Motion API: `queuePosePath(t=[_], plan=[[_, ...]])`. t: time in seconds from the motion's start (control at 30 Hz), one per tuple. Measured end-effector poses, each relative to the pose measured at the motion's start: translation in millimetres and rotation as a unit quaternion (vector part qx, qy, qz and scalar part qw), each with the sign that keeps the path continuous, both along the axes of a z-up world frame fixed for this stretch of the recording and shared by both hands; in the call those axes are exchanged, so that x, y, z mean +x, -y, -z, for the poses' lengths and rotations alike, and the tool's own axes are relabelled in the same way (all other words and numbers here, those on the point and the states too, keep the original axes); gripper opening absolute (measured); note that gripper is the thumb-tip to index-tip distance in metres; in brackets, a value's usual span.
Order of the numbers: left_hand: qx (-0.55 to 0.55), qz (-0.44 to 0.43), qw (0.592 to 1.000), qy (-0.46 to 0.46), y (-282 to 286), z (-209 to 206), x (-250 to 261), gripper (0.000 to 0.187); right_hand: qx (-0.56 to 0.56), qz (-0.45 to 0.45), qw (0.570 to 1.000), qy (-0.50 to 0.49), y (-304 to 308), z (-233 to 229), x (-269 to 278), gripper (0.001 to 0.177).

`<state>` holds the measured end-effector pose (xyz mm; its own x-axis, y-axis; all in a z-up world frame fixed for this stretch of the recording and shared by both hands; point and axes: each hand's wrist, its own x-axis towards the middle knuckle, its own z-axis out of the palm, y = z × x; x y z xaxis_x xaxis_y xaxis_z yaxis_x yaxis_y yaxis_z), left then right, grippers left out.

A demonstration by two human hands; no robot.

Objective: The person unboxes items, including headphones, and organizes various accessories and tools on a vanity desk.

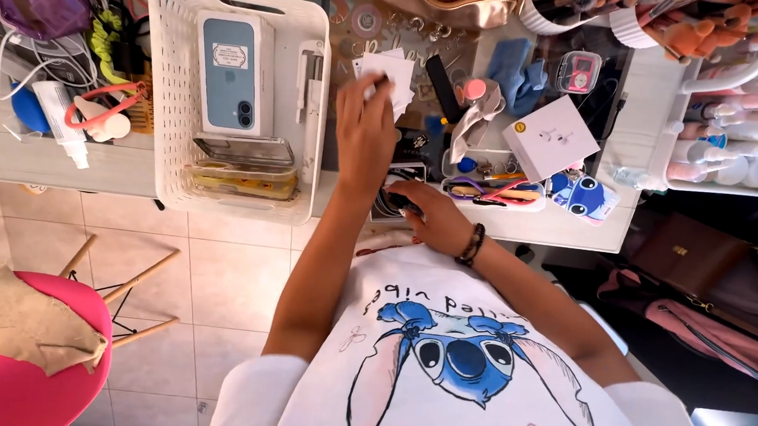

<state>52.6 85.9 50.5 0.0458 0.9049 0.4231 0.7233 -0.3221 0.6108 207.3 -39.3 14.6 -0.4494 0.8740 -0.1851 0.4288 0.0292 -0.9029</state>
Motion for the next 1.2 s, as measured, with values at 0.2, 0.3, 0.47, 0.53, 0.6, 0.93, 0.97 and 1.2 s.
queuePosePath(t=[0.2,0.3,0.47,0.53,0.6,0.93,0.97,1.2], plan=[[-0.042,0.006,0.988,0.151,87.0,-36.8,-43.0,0.032,-0.035,0.057,0.997,0.024,-5.5,3.6,4.8,0.054],[-0.069,0.039,0.991,0.106,118.5,-9.0,-58.5,0.033,-0.035,0.021,0.999,0.013,-9.8,-14.6,1.9,0.059],[-0.134,0.145,0.978,0.066,133.9,30.1,-70.2,0.033,-0.020,0.157,0.987,0.039,-12.5,-12.4,25.6,0.035],[-0.144,0.178,0.973,0.028,134.2,43.5,-68.9,0.033,0.035,0.191,0.979,0.066,-13.4,-11.4,29.9,0.029],[-0.090,0.214,0.972,-0.038,128.7,54.1,-68.3,0.032,0.070,0.095,0.977,0.178,-18.6,-13.4,18.9,0.019],[-0.122,0.201,0.966,-0.110,141.3,78.8,-72.0,0.034,0.171,-0.097,0.909,0.368,-18.3,14.7,-24.3,0.052],[-0.129,0.210,0.966,-0.085,139.8,78.6,-73.7,0.030,0.172,-0.097,0.903,0.382,-16.9,11.5,-28.0,0.056],[-0.190,0.129,0.973,0.007,131.3,75.5,-75.2,0.018,0.184,-0.092,0.874,0.441,-15.0,3.1,-46.6,0.063]])
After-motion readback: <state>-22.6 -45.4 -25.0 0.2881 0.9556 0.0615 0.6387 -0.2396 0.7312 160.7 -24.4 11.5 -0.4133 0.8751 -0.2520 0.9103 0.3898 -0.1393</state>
